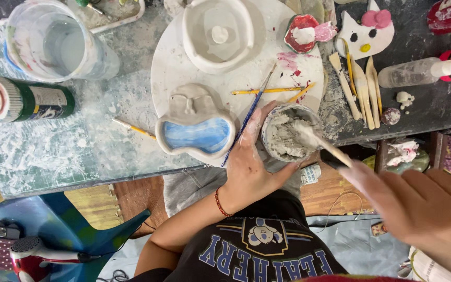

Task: The person mixes a grey clay-like substance in a small container using a wooden stick. They then unwrap a small green clay piece and begin to shape it with their hands.

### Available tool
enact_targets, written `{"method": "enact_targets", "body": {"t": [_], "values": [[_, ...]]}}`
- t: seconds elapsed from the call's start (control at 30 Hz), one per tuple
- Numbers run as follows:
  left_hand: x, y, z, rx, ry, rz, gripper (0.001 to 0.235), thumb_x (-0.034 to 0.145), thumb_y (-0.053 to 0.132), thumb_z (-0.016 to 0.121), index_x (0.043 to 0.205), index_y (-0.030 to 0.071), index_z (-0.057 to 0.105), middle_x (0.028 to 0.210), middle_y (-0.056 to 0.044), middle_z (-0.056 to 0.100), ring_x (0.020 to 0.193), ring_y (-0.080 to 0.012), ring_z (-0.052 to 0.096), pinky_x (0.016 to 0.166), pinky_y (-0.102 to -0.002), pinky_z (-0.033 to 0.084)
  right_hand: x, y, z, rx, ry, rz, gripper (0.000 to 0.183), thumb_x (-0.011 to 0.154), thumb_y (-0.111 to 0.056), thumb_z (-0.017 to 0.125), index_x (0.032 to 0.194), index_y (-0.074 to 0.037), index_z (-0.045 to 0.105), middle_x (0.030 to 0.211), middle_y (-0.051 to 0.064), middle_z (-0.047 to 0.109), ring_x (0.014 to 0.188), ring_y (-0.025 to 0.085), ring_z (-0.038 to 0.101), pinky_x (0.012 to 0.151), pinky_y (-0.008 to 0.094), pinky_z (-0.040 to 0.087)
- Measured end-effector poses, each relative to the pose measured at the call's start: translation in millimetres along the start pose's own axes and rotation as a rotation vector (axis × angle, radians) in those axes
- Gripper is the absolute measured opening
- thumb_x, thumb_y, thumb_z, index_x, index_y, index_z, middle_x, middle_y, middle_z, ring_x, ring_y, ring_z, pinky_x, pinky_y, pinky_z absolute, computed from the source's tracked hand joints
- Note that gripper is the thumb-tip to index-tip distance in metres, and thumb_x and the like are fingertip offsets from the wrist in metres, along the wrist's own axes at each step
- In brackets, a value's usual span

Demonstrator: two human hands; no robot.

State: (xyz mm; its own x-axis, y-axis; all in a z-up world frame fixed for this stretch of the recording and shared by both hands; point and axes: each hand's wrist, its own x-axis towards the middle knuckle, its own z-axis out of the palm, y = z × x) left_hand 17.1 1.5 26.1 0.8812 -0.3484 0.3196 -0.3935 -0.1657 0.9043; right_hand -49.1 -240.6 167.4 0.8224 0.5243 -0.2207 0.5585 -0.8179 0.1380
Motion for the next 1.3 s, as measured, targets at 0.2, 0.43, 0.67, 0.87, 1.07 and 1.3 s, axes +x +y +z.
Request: {"method": "enact_targets", "body": {"t": [0.2, 0.43, 0.67, 0.87, 1.07, 1.3], "values": [[1, 0, -2, 0.001, -0.033, -0.031, 0.117, 0.079, 0.020, 0.092, 0.162, 0.002, 0.012, 0.159, -0.020, 0.047, 0.142, -0.0355, 0.059, 0.119, -0.039, 0.052, 45, 9, -3, -0.202, -0.214, -0.053, 0.055, 0.084, -0.020, 0.068, 0.138, -0.009, 0.066, 0.070, -0.003, 0.065, 0.053, 0.009, 0.064, 0.044, 0.027, 0.047], [-1, -2, -4, -0.018, -0.036, -0.034, 0.116, 0.080, 0.020, 0.091, 0.163, 0.002, 0.012, 0.158, -0.018, 0.047, 0.143, -0.0348, 0.057, 0.121, -0.040, 0.049, 76, 50, 13, 0.456, -0.337, 0.197, 0.023, 0.094, -0.034, 0.069, 0.113, -0.021, 0.067, 0.047, 0.002, 0.058, 0.030, 0.014, 0.051, 0.033, 0.036, 0.040], [2, 4, -7, 0.052, -0.050, -0.064, 0.121, 0.076, 0.020, 0.093, 0.161, -0.003, 0.010, 0.156, -0.021, 0.049, 0.142, -0.0359, 0.057, 0.119, -0.041, 0.047, 67, 46, 40, 0.983, -0.333, 0.503, 0.015, 0.099, -0.025, 0.062, 0.104, -0.012, 0.066, 0.054, 0.002, 0.057, 0.044, 0.008, 0.050, 0.040, 0.028, 0.038], [4, 7, -10, -0.004, -0.060, -0.090, 0.121, 0.078, 0.019, 0.090, 0.163, -0.004, 0.006, 0.157, -0.020, 0.049, 0.143, -0.0351, 0.058, 0.121, -0.040, 0.048, 29, 20, 86, 1.427, -0.141, 0.821, 0.020, 0.101, -0.020, 0.056, 0.104, -0.005, 0.069, 0.061, 0.000, 0.051, 0.050, 0.007, 0.045, 0.043, 0.026, 0.036], [3, 2, -9, -0.035, -0.031, -0.051, 0.119, 0.080, 0.017, 0.089, 0.163, -0.001, 0.007, 0.155, -0.021, 0.048, 0.144, -0.0346, 0.055, 0.122, -0.039, 0.045, 22, -24, 111, 1.168, 0.409, 0.620, 0.012, 0.102, -0.006, 0.062, 0.113, -0.004, 0.067, 0.078, 0.001, 0.061, 0.058, 0.003, 0.051, 0.048, 0.022, 0.038], [1, 2, -9, -0.042, -0.064, -0.114, 0.121, 0.078, 0.017, 0.090, 0.163, -0.003, 0.007, 0.157, -0.022, 0.050, 0.145, -0.0357, 0.056, 0.124, -0.041, 0.045, 17, -58, 107, 0.769, 0.771, 0.499, 0.020, 0.099, 0.004, 0.075, 0.118, 0.000, 0.070, 0.076, 0.005, 0.059, 0.059, 0.009, 0.051, 0.050, 0.026, 0.036]]}}
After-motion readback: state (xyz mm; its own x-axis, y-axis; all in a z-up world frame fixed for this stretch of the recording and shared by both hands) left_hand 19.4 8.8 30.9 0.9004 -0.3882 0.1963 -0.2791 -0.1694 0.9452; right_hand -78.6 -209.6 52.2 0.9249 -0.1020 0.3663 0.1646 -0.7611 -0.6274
